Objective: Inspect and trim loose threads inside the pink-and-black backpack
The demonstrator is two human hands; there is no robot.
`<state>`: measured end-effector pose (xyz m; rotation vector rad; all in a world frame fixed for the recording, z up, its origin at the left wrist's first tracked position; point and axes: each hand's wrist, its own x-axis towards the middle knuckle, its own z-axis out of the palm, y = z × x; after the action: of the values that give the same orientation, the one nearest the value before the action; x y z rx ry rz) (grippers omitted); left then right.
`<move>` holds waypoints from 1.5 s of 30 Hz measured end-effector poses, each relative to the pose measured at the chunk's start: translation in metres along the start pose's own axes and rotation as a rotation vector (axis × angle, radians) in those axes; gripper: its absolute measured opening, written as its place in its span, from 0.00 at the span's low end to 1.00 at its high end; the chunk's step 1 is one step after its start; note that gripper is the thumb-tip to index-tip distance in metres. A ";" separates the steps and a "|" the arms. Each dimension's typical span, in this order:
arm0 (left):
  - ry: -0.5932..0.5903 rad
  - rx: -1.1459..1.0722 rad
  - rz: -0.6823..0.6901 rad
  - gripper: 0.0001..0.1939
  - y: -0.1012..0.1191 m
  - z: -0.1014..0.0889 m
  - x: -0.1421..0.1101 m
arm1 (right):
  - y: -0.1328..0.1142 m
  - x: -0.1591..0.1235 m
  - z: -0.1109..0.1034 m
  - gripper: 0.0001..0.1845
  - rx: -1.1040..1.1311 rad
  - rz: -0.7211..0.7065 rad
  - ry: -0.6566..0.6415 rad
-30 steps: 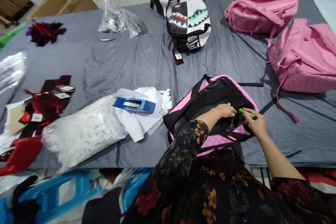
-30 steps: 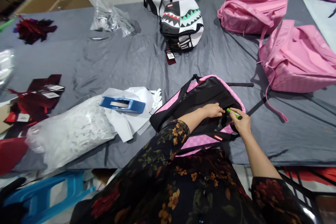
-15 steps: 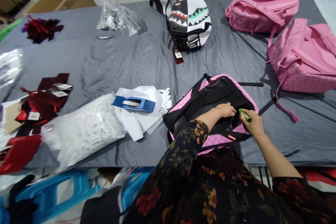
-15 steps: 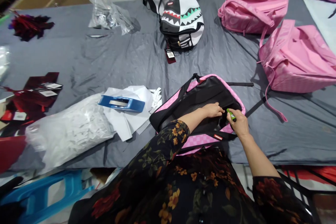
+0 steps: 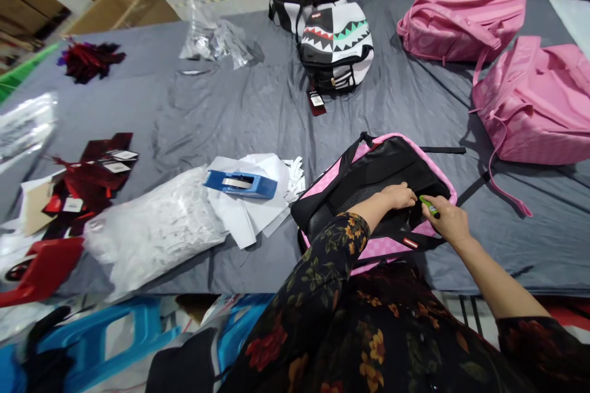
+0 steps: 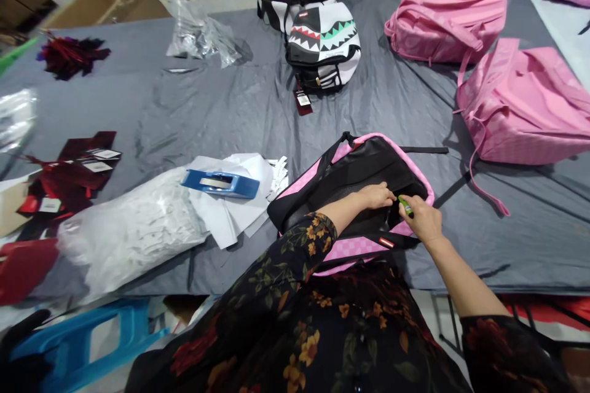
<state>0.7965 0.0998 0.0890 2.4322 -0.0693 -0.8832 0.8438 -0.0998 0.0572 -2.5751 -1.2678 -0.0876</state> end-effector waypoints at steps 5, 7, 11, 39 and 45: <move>-0.004 -0.006 -0.015 0.22 0.001 -0.001 -0.002 | -0.001 -0.002 -0.001 0.21 -0.034 -0.028 -0.007; -0.010 -0.012 -0.014 0.22 0.002 -0.002 -0.003 | -0.001 -0.003 -0.001 0.20 -0.038 -0.042 -0.020; -0.018 -0.023 -0.021 0.23 0.004 -0.003 -0.005 | 0.001 -0.001 -0.003 0.22 -0.061 -0.031 -0.025; 0.317 0.170 -0.157 0.19 0.022 0.051 -0.019 | -0.013 0.002 -0.014 0.20 -0.065 -0.305 -0.179; 0.269 0.380 -0.063 0.19 0.025 0.058 -0.036 | 0.002 -0.004 0.015 0.24 -0.009 -0.440 -0.244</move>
<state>0.7358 0.0587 0.0858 2.9017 -0.0669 -0.6029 0.8424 -0.1004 0.0419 -2.3202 -1.9089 0.1411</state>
